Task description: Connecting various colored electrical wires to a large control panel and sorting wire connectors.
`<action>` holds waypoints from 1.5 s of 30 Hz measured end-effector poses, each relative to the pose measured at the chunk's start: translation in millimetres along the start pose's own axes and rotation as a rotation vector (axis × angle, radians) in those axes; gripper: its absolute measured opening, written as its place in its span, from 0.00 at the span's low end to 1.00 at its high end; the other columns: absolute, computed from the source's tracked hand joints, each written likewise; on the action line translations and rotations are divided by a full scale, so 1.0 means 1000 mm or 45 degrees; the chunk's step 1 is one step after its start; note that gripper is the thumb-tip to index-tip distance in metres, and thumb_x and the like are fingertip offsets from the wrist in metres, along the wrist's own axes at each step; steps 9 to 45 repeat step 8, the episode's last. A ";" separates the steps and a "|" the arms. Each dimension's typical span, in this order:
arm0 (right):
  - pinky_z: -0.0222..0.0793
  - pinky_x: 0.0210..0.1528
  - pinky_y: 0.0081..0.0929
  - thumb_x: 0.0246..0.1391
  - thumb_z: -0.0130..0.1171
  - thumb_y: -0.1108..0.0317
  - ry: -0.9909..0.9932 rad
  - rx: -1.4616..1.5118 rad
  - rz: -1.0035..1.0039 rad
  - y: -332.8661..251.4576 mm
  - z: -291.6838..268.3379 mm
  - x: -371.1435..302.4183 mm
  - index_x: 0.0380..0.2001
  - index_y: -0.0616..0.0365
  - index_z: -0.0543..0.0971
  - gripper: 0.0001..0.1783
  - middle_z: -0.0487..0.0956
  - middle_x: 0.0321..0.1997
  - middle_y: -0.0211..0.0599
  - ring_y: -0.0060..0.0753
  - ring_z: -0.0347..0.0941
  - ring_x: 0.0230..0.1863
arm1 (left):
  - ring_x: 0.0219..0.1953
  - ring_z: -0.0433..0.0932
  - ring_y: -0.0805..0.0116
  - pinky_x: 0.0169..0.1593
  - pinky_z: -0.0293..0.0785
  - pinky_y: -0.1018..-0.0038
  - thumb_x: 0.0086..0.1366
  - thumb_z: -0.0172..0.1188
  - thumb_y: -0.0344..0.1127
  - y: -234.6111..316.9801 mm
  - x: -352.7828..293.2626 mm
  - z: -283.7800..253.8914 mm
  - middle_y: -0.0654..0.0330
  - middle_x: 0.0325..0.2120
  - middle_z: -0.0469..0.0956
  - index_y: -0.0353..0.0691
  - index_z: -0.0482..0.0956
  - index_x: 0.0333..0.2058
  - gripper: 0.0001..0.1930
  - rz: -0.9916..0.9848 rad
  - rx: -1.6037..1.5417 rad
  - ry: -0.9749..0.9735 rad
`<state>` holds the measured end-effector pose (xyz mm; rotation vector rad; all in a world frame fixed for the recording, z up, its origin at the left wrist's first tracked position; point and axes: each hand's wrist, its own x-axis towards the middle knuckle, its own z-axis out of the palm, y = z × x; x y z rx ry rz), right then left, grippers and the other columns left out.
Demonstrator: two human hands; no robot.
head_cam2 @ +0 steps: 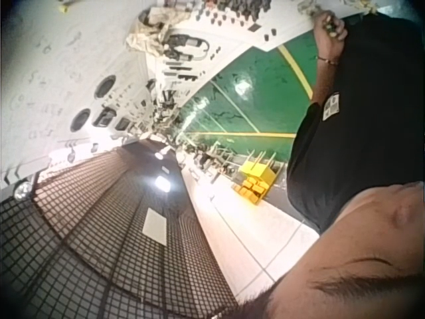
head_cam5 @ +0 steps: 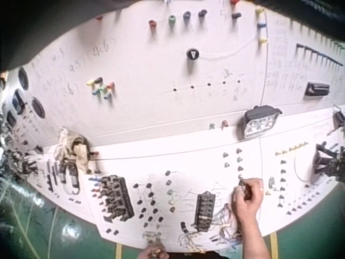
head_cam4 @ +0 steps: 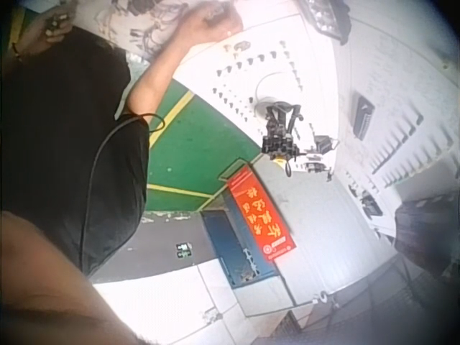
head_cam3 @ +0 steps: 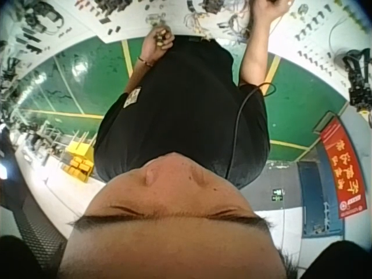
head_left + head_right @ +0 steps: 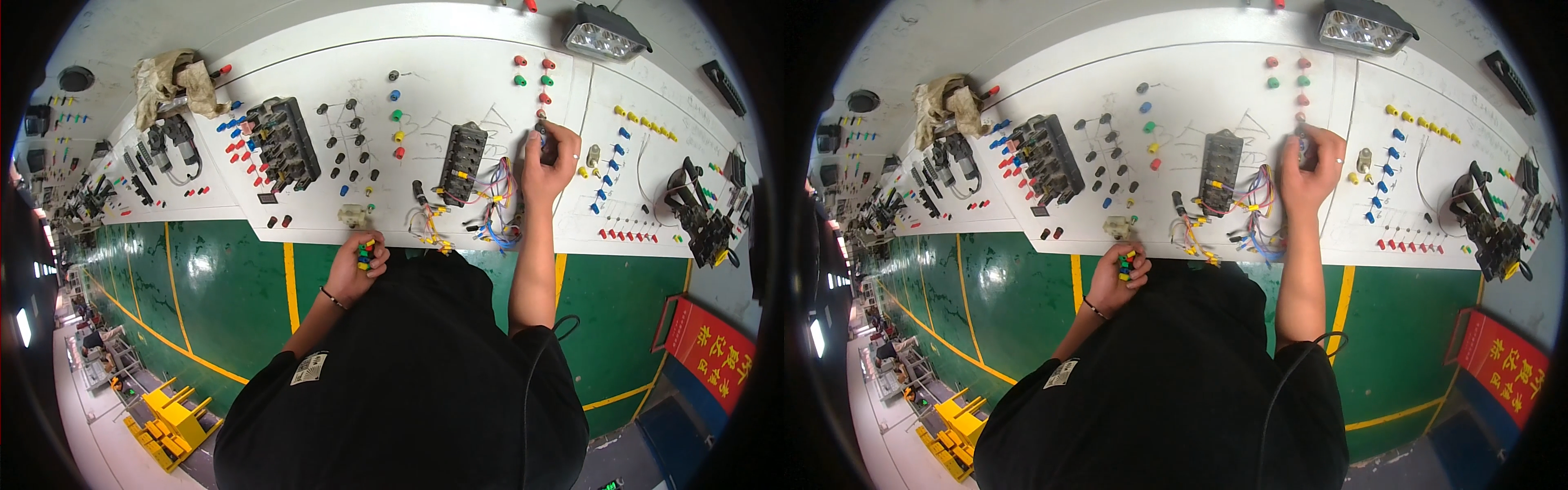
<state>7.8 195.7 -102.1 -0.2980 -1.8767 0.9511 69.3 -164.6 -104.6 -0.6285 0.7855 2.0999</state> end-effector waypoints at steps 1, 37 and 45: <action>0.65 0.32 0.21 0.50 0.66 0.76 0.015 0.033 -0.027 0.001 0.001 0.000 0.37 0.60 0.83 0.08 0.76 0.38 0.36 0.25 0.70 0.33 | 0.24 0.65 0.73 0.22 0.58 0.79 0.69 0.52 0.37 0.000 0.000 0.000 0.63 0.23 0.69 0.36 0.75 0.36 0.10 -0.002 -0.003 0.012; 0.66 0.33 0.18 0.54 0.66 0.76 -0.058 -0.042 0.059 -0.013 0.010 -0.002 0.39 0.61 0.84 0.08 0.77 0.37 0.35 0.22 0.71 0.33 | 0.24 0.65 0.73 0.22 0.58 0.79 0.68 0.53 0.38 0.000 -0.006 -0.002 0.62 0.23 0.69 0.36 0.75 0.37 0.10 0.042 0.006 0.008; 0.66 0.33 0.18 0.54 0.66 0.76 -0.058 -0.042 0.059 -0.013 0.010 -0.002 0.39 0.61 0.84 0.08 0.77 0.37 0.35 0.22 0.71 0.33 | 0.24 0.65 0.73 0.22 0.58 0.79 0.68 0.53 0.38 0.000 -0.006 -0.002 0.62 0.23 0.69 0.36 0.75 0.37 0.10 0.042 0.006 0.008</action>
